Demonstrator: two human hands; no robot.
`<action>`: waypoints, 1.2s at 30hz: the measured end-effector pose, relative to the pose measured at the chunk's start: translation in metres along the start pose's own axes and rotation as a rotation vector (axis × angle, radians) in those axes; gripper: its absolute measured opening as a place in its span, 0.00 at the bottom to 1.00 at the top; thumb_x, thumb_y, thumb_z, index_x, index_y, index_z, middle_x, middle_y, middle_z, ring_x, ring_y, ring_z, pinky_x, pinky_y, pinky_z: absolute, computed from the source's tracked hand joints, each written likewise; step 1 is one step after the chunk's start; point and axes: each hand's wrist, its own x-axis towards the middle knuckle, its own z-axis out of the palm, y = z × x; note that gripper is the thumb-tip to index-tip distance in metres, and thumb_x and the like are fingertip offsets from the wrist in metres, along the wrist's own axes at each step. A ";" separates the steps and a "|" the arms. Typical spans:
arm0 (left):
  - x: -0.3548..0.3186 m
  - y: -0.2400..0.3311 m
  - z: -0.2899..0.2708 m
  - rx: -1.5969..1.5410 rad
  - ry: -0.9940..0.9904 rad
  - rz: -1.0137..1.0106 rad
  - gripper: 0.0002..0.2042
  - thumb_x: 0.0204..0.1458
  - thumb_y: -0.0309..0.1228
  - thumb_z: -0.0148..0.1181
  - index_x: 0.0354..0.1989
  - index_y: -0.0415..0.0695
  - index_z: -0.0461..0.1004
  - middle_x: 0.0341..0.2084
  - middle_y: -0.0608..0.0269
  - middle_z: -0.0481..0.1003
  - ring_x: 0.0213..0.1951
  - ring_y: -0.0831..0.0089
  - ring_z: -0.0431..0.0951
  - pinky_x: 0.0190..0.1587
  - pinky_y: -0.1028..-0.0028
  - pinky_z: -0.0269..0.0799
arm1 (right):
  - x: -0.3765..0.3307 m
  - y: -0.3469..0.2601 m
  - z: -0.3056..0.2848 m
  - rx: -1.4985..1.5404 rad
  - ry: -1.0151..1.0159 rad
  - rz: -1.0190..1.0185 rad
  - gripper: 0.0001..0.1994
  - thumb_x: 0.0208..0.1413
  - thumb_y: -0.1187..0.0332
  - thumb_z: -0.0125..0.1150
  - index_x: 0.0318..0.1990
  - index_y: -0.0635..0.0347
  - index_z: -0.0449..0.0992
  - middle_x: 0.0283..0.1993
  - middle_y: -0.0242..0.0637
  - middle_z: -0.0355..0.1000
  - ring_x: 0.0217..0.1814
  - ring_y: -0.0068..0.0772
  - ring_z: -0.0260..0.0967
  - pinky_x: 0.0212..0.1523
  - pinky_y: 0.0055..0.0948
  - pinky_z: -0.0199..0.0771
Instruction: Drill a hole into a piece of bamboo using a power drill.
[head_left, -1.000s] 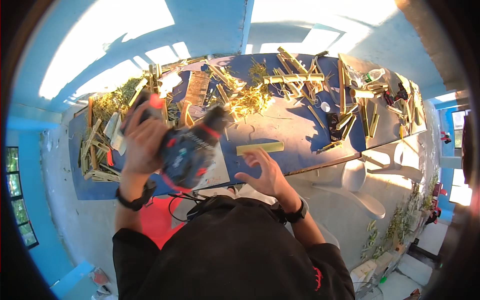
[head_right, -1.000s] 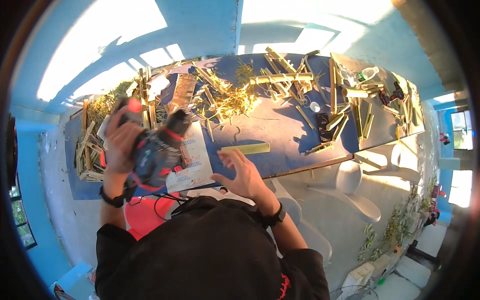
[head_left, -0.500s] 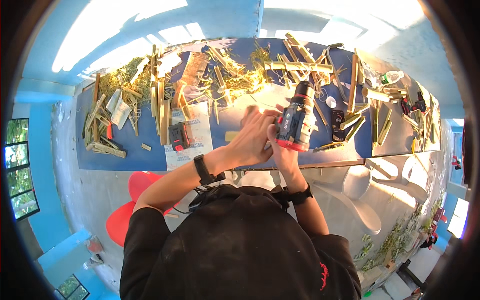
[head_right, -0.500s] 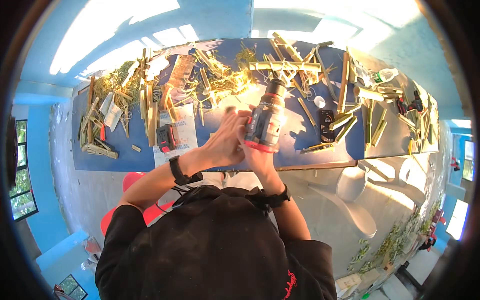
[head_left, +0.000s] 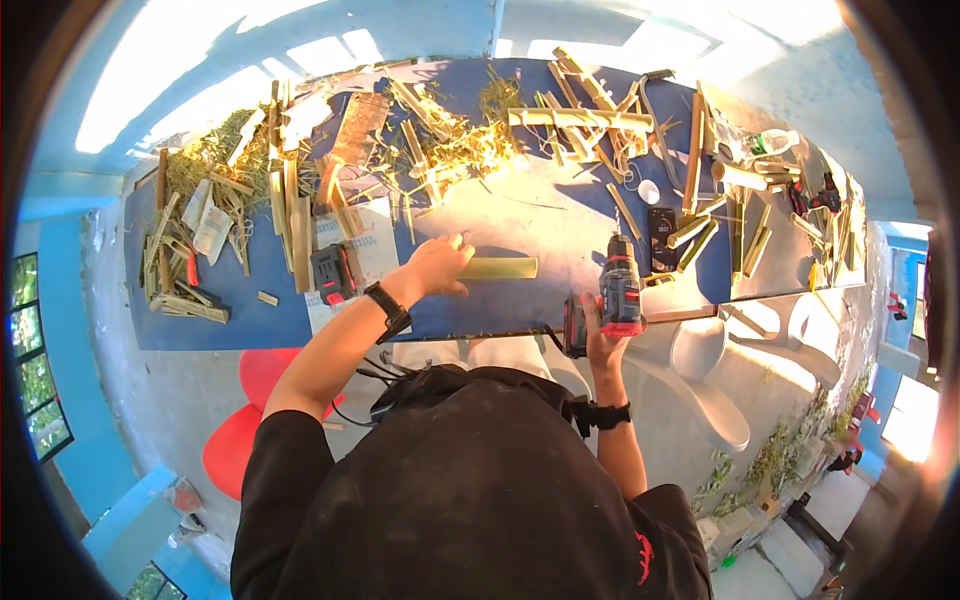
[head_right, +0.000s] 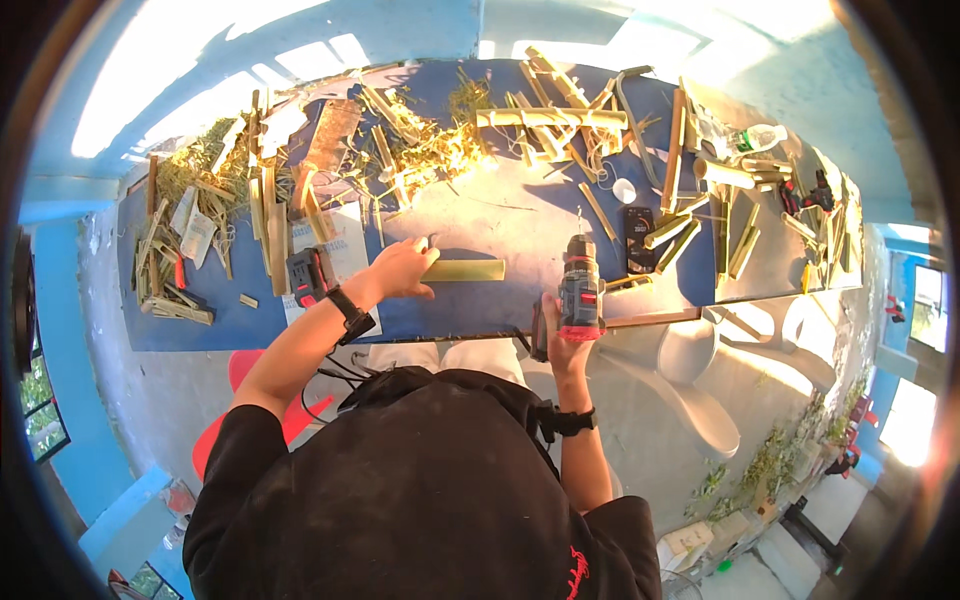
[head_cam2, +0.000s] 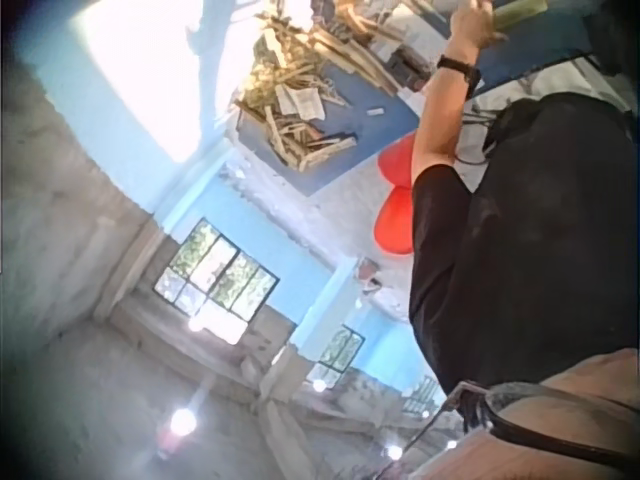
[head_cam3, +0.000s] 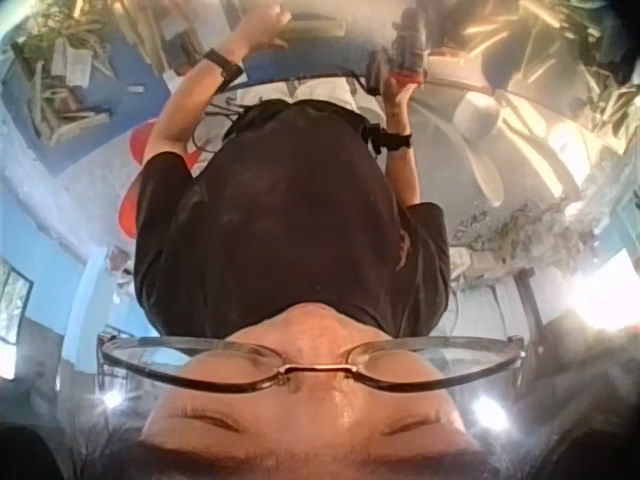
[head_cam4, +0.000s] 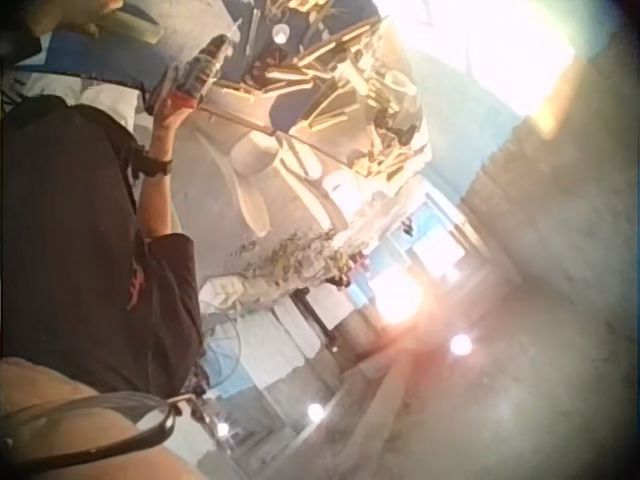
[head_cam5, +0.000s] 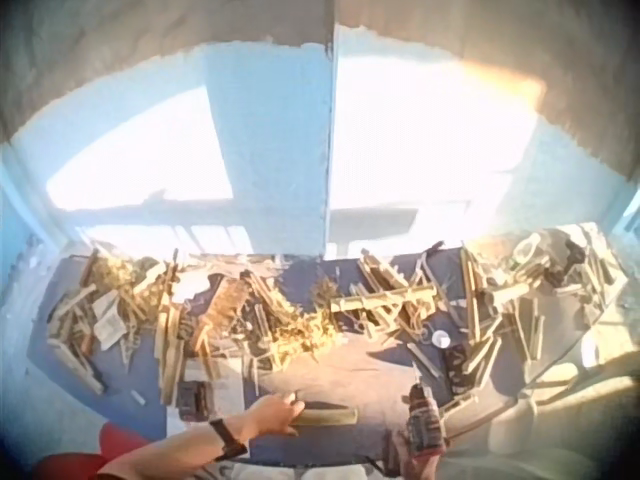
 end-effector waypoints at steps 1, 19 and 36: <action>0.004 -0.001 0.009 0.037 0.063 0.075 0.29 0.47 0.44 0.78 0.52 0.38 0.75 0.53 0.43 0.76 0.56 0.48 0.79 0.56 0.54 0.77 | -0.004 0.003 0.002 0.023 0.012 0.057 0.12 0.62 0.68 0.73 0.45 0.64 0.77 0.37 0.32 0.77 0.37 0.23 0.73 0.41 0.30 0.76; 0.055 0.002 0.047 -0.220 0.607 0.273 0.15 0.54 0.37 0.69 0.46 0.42 0.80 0.45 0.53 0.79 0.52 0.52 0.77 0.62 0.61 0.70 | -0.015 0.016 0.011 0.078 0.047 0.132 0.08 0.65 0.69 0.69 0.36 0.63 0.78 0.27 0.32 0.75 0.28 0.28 0.72 0.33 0.33 0.73; 0.047 0.010 0.063 -0.281 0.703 0.226 0.17 0.60 0.29 0.66 0.59 0.44 0.81 0.51 0.56 0.78 0.53 0.52 0.73 0.58 0.57 0.69 | -0.036 0.015 -0.016 -0.074 -0.168 0.001 0.20 0.49 0.78 0.65 0.53 0.62 0.78 0.34 0.40 0.80 0.33 0.30 0.76 0.43 0.30 0.78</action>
